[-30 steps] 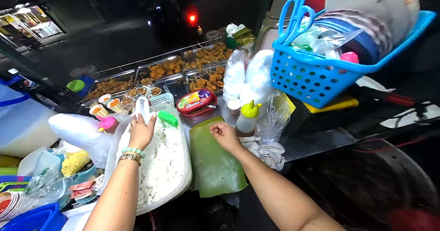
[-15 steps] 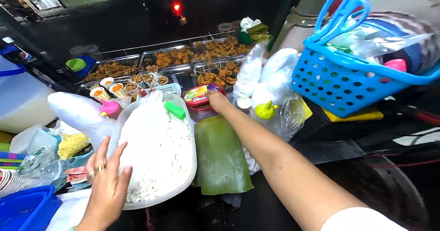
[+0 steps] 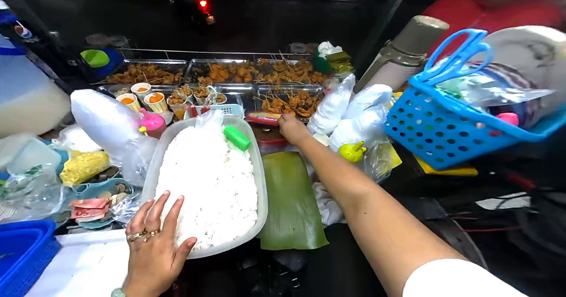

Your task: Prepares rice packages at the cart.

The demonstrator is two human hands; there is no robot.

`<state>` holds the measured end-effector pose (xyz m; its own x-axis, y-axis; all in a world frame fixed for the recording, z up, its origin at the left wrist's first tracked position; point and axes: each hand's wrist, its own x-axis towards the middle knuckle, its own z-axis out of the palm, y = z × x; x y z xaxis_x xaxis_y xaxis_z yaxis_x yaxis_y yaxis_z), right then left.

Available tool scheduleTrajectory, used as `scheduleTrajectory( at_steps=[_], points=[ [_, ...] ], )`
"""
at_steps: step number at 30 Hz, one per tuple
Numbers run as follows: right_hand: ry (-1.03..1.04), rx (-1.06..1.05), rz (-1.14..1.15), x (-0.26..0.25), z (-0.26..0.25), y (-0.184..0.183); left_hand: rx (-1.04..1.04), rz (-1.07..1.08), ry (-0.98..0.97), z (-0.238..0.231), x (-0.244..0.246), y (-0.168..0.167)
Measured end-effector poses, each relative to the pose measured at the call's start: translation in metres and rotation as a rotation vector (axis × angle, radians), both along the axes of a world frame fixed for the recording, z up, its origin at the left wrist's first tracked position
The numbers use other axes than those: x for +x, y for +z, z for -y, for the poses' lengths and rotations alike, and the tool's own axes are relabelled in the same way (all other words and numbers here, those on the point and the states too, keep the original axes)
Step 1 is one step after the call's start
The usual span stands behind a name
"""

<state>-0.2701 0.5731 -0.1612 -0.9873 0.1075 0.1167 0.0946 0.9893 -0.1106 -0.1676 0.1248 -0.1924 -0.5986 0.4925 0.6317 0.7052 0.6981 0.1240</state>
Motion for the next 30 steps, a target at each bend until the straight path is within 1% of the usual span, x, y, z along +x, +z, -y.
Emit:
scheduleTrajectory(
  at_steps=[4,7,10,12,14,17,18,19,21,23,24,25,27,30],
  points=[
    [-0.397,-0.235,-0.12,0.024,0.014,0.028,0.002,-0.004,0.001,-0.002,0.0,0.001],
    [-0.579,-0.405,-0.185,0.041,0.01,0.041,0.002,-0.007,-0.001,-0.002,-0.001,0.0],
    [-0.659,-0.514,-0.182,0.051,0.002,0.046,0.002,-0.003,0.0,-0.002,-0.001,0.001],
    [-0.677,-0.539,-0.152,0.055,-0.003,0.046,0.005,0.003,0.003,-0.002,-0.001,0.003],
    [-0.701,-0.531,-0.094,0.06,-0.006,0.047,0.001,0.004,0.002,-0.001,-0.001,0.002],
    [-0.742,-0.436,-0.053,0.066,0.0,0.05,-0.003,0.0,0.008,-0.002,0.0,0.003],
    [-0.709,-0.422,-0.096,0.065,0.005,0.05,-0.004,-0.004,0.01,-0.003,-0.001,0.003],
    [-0.621,-0.413,-0.16,0.063,0.014,0.053,-0.003,-0.008,0.012,-0.003,-0.001,0.004],
    [-0.33,-0.413,-0.279,0.057,0.045,0.063,-0.004,-0.009,0.012,-0.002,-0.003,0.003],
    [-0.051,-0.4,-0.282,0.044,0.083,0.068,-0.005,-0.004,0.009,-0.002,-0.002,0.004],
    [0.03,-0.37,-0.23,0.035,0.102,0.07,-0.005,-0.006,0.01,-0.002,-0.002,0.004],
    [0.063,-0.32,-0.164,0.027,0.12,0.072,-0.004,-0.008,0.012,-0.003,-0.002,0.004],
    [0.012,-0.21,-0.004,0.011,0.147,0.074,-0.007,-0.003,0.018,-0.003,-0.001,0.005],
    [-0.091,-0.136,0.179,-0.01,0.161,0.062,-0.007,0.011,0.021,-0.006,0.001,0.007]
  ],
)
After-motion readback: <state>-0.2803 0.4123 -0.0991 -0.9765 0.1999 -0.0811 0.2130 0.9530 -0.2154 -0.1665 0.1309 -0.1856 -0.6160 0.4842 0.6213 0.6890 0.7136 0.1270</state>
